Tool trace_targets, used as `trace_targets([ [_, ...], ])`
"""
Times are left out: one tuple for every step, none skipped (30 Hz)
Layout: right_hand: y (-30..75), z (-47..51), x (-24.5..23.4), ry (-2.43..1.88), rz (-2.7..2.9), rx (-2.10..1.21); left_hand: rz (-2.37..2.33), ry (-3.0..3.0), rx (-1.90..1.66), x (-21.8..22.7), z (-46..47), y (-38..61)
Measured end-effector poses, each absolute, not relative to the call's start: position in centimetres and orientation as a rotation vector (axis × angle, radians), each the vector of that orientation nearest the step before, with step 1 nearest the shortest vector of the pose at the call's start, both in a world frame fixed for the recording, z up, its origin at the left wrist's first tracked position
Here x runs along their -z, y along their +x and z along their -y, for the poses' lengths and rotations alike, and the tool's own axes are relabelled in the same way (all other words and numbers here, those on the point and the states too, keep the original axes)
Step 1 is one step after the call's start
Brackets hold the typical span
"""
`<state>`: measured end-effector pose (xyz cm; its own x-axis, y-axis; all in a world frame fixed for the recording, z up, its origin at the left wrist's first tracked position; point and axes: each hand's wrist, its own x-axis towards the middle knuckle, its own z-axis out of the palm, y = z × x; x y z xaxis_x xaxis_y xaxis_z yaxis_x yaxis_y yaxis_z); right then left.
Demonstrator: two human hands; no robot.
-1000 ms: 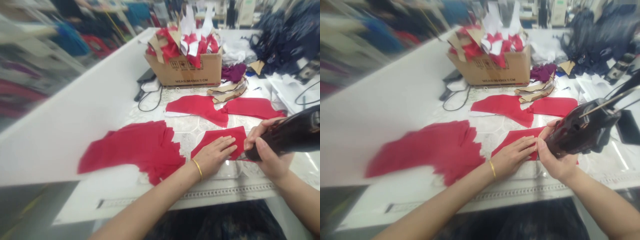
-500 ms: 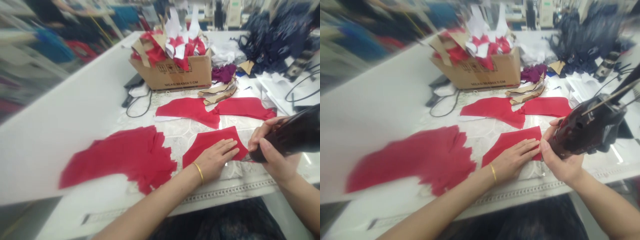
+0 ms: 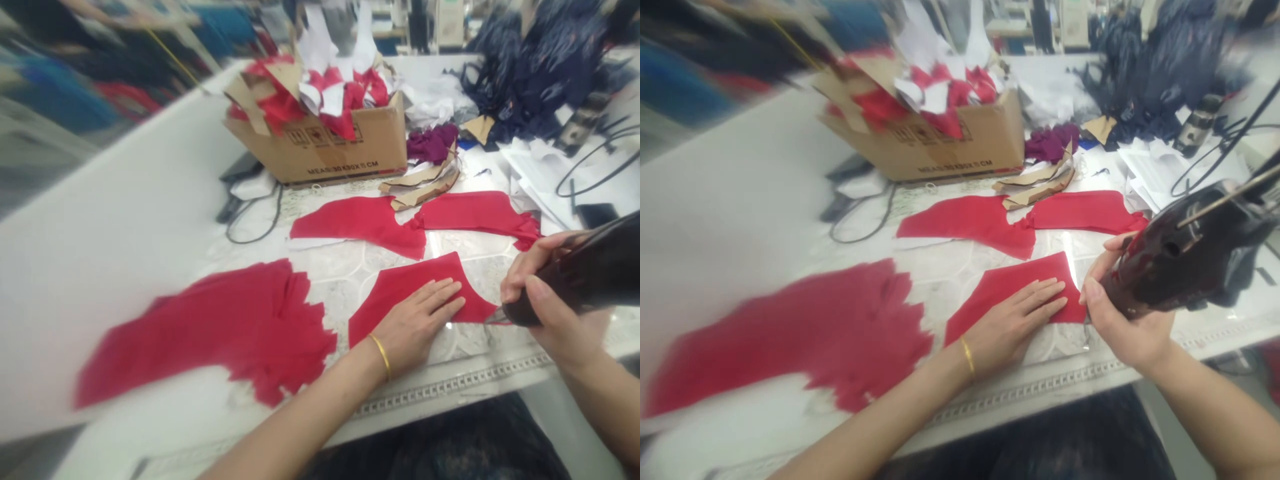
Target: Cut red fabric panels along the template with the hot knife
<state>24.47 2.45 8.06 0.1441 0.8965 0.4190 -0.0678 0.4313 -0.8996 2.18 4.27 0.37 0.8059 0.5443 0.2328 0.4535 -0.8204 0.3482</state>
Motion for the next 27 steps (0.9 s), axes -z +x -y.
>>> trace_targets([
  [24.8, -2.3, -8.2, -0.868, 1.241, -0.850, -0.769, 2.717, -0.465, -0.4, -4.3, 2.1],
  [25.2, -2.2, -8.3, -0.862, 1.261, -0.851, -0.769, 2.719, -0.465, -0.4, -4.3, 2.1],
  [25.5, -2.1, -8.3, -0.858, 1.281, -0.843, -0.767, 2.721, -0.467, -0.4, -4.3, 2.1],
  [25.7, -2.1, -8.4, -0.856, 1.295, -0.830, -0.765, 2.726, -0.473, -0.5, -4.3, 2.1],
  [25.8, -2.1, -8.4, -0.855, 1.291, -0.813, -0.763, 2.734, -0.481, -0.5, -4.3, 2.1],
  [25.9, -2.1, -8.5, -0.857, 1.270, -0.793, -0.760, 2.745, -0.490, -0.6, -4.3, 2.1],
  [25.8, -2.1, -8.5, -0.861, 1.242, -0.777, -0.757, 2.761, -0.503, -0.7, -4.3, 2.2],
  [25.7, -2.1, -8.6, -0.866, 1.214, -0.762, -0.755, 2.781, -0.522, -0.8, -4.2, 2.3],
  [25.7, -2.2, -8.6, -0.869, 1.193, -0.753, -0.759, 2.804, -0.553, -1.1, -4.2, 2.3],
  [25.7, -2.2, -8.7, -0.865, 1.183, -0.749, -0.773, 2.828, -0.592, -1.3, -4.2, 2.3],
  [25.8, -2.2, -8.7, -0.854, 1.190, -0.752, -0.797, 2.852, -0.640, -1.6, -4.1, 2.2],
  [25.9, -2.1, -8.7, -0.838, 1.208, -0.763, -0.841, 2.868, -0.696, -2.0, -4.1, 1.9],
  [26.2, -2.1, -8.7, -0.824, 1.226, -0.776, -0.906, 2.872, -0.749, -2.3, -4.0, 1.5],
  [26.5, -2.0, -8.7, -0.814, 1.240, -0.788, -0.992, 2.867, -0.793, -2.5, -3.9, 0.9],
  [26.9, -2.0, -8.7, -0.814, 1.247, -0.796, -1.097, 2.854, -0.821, -2.7, -3.8, 0.1],
  [27.2, -1.9, -8.6, -0.822, 1.247, -0.794, -1.216, 2.836, -0.833, -2.8, -3.7, -0.9],
  [27.6, -1.8, -8.6, -0.837, 1.239, -0.786, -1.335, 2.820, -0.830, -2.8, -3.6, -2.0],
  [27.8, -1.7, -8.6, -0.852, 1.226, -0.773, -1.444, 2.809, -0.813, -2.8, -3.4, -3.1],
  [28.0, -1.6, -8.5, -0.867, 1.217, -0.759, -1.530, 2.804, -0.795, -2.7, -3.2, -4.3],
  [28.2, -1.5, -8.5, -0.882, 1.212, -0.747, -1.590, 2.804, -0.776, -2.7, -3.0, -5.4],
  [28.3, -1.4, -8.4, -0.895, 1.212, -0.737, -1.632, 2.801, -0.753, -2.6, -2.8, -6.3],
  [28.4, -1.4, -8.4, -0.906, 1.213, -0.729, -1.663, 2.795, -0.730, -2.5, -2.6, -7.1],
  [28.4, -1.3, -8.4, -0.913, 1.218, -0.725, -1.696, 2.779, -0.706, -2.4, -2.3, -7.7],
  [28.4, -1.3, -8.4, -0.917, 1.218, -0.719, -1.740, 2.751, -0.679, -2.4, -2.1, -8.1],
  [28.4, -1.2, -8.4, -0.926, 1.214, -0.717, -1.790, 2.709, -0.650, -2.3, -1.8, -8.2],
  [28.3, -1.3, -8.4, -0.942, 1.212, -0.712, -1.834, 2.657, -0.615, -2.3, -1.6, -8.1],
  [28.3, -1.3, -8.4, -0.985, 1.212, -0.691, -1.858, 2.596, -0.578, -2.4, -1.5, -7.8],
])
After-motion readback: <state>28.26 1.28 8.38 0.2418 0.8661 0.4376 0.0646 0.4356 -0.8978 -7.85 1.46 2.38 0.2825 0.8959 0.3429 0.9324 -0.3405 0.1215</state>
